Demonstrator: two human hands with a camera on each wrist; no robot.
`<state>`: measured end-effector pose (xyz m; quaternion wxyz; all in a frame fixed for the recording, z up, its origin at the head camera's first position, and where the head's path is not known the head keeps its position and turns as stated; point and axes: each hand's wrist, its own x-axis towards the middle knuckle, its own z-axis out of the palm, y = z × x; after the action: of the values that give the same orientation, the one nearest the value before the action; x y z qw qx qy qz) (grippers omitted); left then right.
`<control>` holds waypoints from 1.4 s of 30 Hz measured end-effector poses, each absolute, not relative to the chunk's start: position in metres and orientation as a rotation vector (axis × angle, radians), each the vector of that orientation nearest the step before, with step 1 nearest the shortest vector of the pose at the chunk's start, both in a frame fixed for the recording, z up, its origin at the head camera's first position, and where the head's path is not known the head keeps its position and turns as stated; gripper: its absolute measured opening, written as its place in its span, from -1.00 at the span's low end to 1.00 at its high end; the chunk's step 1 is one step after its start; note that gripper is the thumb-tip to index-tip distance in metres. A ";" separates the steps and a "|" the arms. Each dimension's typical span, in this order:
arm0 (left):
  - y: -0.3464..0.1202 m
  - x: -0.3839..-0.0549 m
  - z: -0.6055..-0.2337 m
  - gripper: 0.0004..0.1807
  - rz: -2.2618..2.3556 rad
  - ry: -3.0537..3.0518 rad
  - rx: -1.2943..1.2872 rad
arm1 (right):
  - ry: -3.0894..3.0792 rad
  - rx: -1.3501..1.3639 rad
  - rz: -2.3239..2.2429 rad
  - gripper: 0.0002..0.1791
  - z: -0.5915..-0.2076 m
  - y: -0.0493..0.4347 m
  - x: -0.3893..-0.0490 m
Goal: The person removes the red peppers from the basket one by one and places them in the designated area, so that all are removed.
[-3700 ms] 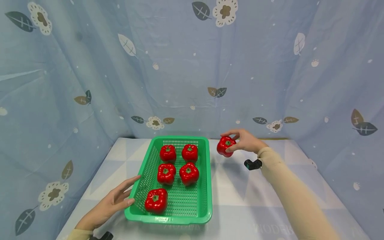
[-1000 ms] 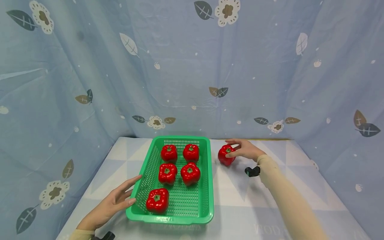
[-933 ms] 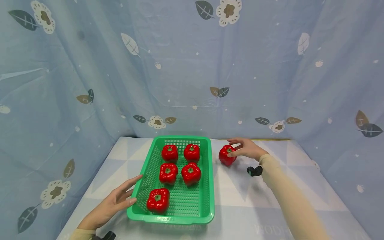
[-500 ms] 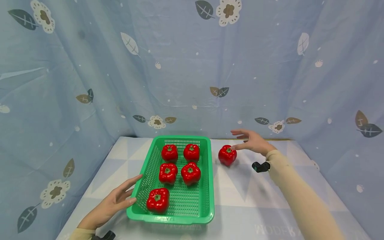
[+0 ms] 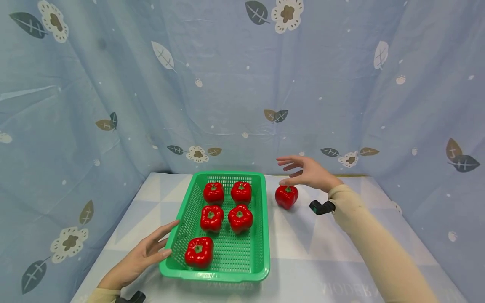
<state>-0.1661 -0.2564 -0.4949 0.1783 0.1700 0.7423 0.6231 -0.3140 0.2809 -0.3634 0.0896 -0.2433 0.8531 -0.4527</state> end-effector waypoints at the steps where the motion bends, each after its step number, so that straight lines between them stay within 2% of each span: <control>1: -0.256 -0.166 -0.495 -0.20 1.763 2.100 0.479 | 2.521 -0.745 -1.352 -0.20 -0.362 0.277 -0.313; 19: -0.256 -0.165 -0.493 -0.20 1.756 2.107 0.452 | 2.254 -1.076 -1.306 -0.24 -0.352 0.211 -0.302; 27: -0.256 -0.165 -0.493 -0.20 1.758 2.109 0.439 | 2.144 -1.111 -1.235 -0.29 -0.358 0.188 -0.305; 42: -0.257 -0.167 -0.495 -0.20 1.750 2.103 0.454 | 2.093 -1.099 -1.120 -0.25 -0.380 0.163 -0.310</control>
<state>-0.1666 -0.2571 -0.4950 0.1831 0.1609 0.7454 0.6205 -0.3096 0.1627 -0.3797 0.2600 -0.4055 0.7727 -0.4134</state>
